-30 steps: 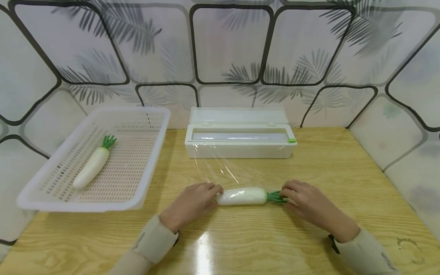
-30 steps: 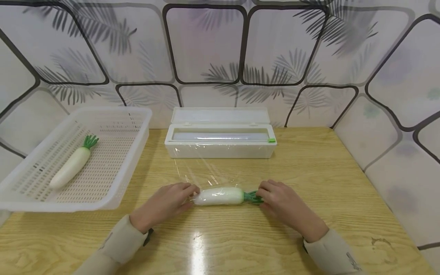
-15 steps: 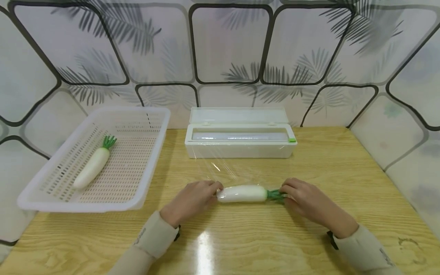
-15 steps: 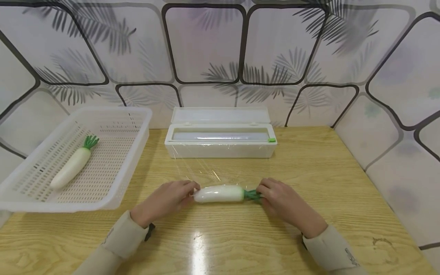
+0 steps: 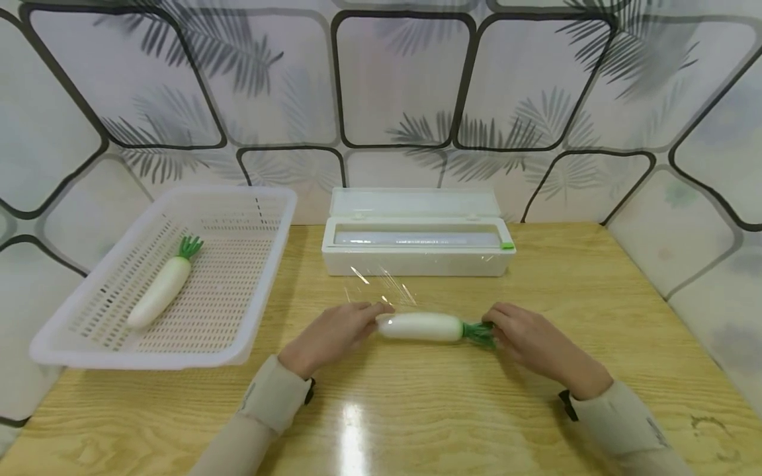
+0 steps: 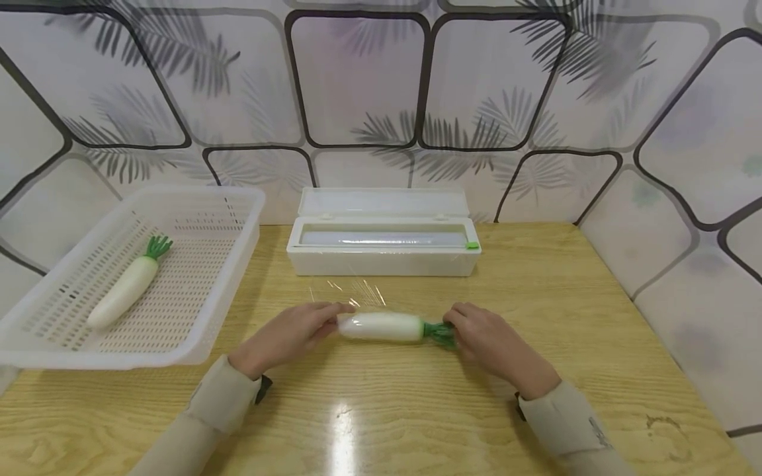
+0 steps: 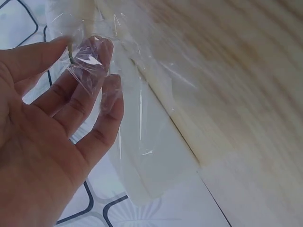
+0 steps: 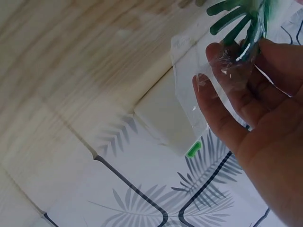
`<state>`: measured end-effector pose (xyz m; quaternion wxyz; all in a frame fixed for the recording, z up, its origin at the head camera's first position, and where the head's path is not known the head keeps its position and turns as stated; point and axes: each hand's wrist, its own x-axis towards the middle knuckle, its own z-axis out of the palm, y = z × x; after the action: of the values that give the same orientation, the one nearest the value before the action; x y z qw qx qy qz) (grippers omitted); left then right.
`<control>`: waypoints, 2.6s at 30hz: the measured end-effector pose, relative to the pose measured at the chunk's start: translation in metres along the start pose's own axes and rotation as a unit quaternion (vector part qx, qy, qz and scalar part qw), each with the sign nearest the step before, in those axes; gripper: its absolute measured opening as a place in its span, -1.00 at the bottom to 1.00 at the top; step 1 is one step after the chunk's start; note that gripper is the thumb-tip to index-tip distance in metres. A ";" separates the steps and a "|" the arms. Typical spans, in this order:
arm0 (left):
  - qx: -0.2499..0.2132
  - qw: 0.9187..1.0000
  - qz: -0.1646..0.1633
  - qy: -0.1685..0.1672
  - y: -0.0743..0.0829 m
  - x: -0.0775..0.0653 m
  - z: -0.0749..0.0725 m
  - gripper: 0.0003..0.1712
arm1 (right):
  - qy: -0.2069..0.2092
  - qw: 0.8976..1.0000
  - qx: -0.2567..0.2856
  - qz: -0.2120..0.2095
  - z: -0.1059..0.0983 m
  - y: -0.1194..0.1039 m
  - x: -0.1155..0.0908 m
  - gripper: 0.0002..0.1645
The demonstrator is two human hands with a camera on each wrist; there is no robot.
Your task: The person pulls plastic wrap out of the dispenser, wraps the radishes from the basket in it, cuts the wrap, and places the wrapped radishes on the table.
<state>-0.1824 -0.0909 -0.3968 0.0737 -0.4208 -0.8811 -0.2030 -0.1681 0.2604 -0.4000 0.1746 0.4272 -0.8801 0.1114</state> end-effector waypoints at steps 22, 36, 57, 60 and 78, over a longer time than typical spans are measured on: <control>0.018 0.993 -0.094 -0.075 0.000 0.011 -0.003 -0.53 | -0.016 0.999 -0.024 0.042 -0.002 0.001 0.019 -0.53; 0.062 0.995 -0.076 -0.023 -0.002 0.012 0.007 -0.72 | -0.021 0.998 0.017 0.051 -0.003 0.005 0.021 -0.44; 0.058 0.994 -0.089 -0.042 -0.010 0.021 0.005 -0.54 | -0.086 0.986 0.080 0.115 0.001 0.020 0.036 -0.87; 0.072 0.994 -0.081 -0.020 -0.008 0.026 0.006 -0.67 | -0.098 0.983 0.076 0.134 0.001 0.020 0.037 -0.87; 0.103 0.989 -0.101 -0.013 -0.010 0.042 0.009 -0.64 | -0.034 0.994 -0.078 0.071 0.010 0.022 0.050 -0.51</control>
<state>-0.2165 -0.0632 -0.3958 0.0841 -0.3220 -0.9363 -0.1121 -0.2169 0.2347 -0.3900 0.1695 0.3517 -0.9198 0.0398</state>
